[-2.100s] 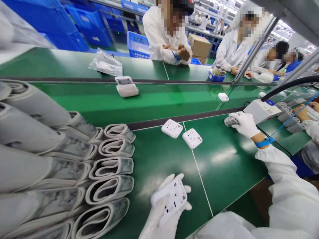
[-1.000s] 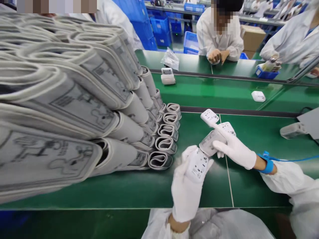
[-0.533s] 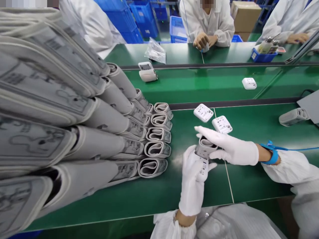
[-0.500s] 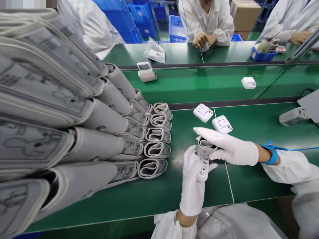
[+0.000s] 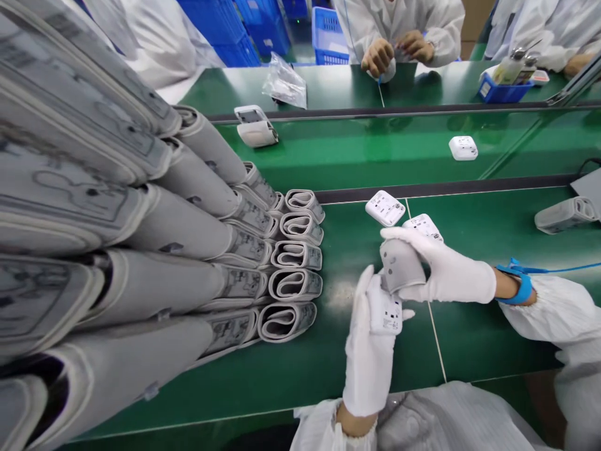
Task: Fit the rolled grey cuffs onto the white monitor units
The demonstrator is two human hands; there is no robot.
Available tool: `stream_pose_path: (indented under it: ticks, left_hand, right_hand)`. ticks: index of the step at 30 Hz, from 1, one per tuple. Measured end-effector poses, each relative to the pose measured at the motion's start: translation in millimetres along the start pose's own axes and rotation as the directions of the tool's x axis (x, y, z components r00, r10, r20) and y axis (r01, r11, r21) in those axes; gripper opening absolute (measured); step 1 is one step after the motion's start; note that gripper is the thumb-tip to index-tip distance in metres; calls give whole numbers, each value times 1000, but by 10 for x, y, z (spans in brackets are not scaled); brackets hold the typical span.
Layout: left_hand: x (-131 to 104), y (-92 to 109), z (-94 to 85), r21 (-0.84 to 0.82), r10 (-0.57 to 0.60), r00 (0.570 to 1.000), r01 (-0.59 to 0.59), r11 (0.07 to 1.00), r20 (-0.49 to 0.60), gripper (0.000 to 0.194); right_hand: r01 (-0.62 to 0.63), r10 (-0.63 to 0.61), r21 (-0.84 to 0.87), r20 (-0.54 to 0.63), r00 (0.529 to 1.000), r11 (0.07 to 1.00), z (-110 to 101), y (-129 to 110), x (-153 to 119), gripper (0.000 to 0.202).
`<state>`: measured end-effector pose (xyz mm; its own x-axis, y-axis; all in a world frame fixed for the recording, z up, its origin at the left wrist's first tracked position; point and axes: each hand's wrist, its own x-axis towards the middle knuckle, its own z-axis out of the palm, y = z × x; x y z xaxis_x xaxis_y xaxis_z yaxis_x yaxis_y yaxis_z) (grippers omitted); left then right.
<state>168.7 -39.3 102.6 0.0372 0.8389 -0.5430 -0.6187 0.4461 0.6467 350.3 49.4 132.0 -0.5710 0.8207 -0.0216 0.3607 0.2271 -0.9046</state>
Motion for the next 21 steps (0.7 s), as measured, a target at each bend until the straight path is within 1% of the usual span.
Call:
stream_pose_path:
  ticks: [2,3,4,5,6,8,10,11,13,14,16,18,19,20,21]
  left_hand:
    - [33,31,3,-18,93,994,-94,995,-59,63]
    - [47,46,16,-24,153,984,-156,988,-94,63]
    - [57,58,34,-19,220,967,-225,974,-130,63]
    - [62,66,54,0,296,941,-300,954,-164,63]
    - [61,69,74,34,380,904,-381,924,-195,63]
    - [47,61,102,131,546,809,-530,838,-217,63]
    - [27,37,110,226,669,722,-632,741,-177,66]
    - [19,22,109,257,710,688,-667,699,-146,69]
    - [5,-12,104,270,751,655,-710,651,-87,77]
    - [-1,-27,103,259,760,646,-724,640,-71,79]
    - [-18,-42,105,229,762,645,-734,639,-60,77]
    - [-42,-24,102,225,762,643,-734,641,-74,70]
    - [-56,0,95,237,750,655,-717,656,-94,68]
    - [-69,33,85,251,705,700,-666,703,-116,68]
    - [-79,69,74,267,638,757,-592,760,-138,71]
  right_hand:
    - [-140,156,180,-80,984,974,81,-94,-34,93]
    - [-187,219,261,-99,971,947,138,-134,-52,95]
    - [-222,270,329,-106,957,918,202,-168,-71,96]
    - [-254,311,384,-96,945,888,269,-196,-89,97]
    - [-288,347,427,-65,936,857,333,-219,-106,98]
    - [-352,393,482,19,920,802,440,-252,-137,101]
    - [-385,409,502,67,910,774,504,-276,-166,104]
    - [-385,407,503,71,911,774,521,-285,-179,106]
    - [-354,383,496,48,923,793,532,-300,-206,108]
    - [-330,361,487,33,932,809,532,-305,-218,108]
    - [-275,312,456,-5,950,846,531,-311,-238,108]
    - [-234,274,420,-38,961,877,539,-312,-253,107]
    - [-220,262,404,-51,964,888,546,-312,-260,106]
    - [-207,249,390,-60,967,897,556,-311,-267,104]
    - [-195,237,378,-68,969,905,567,-310,-274,103]
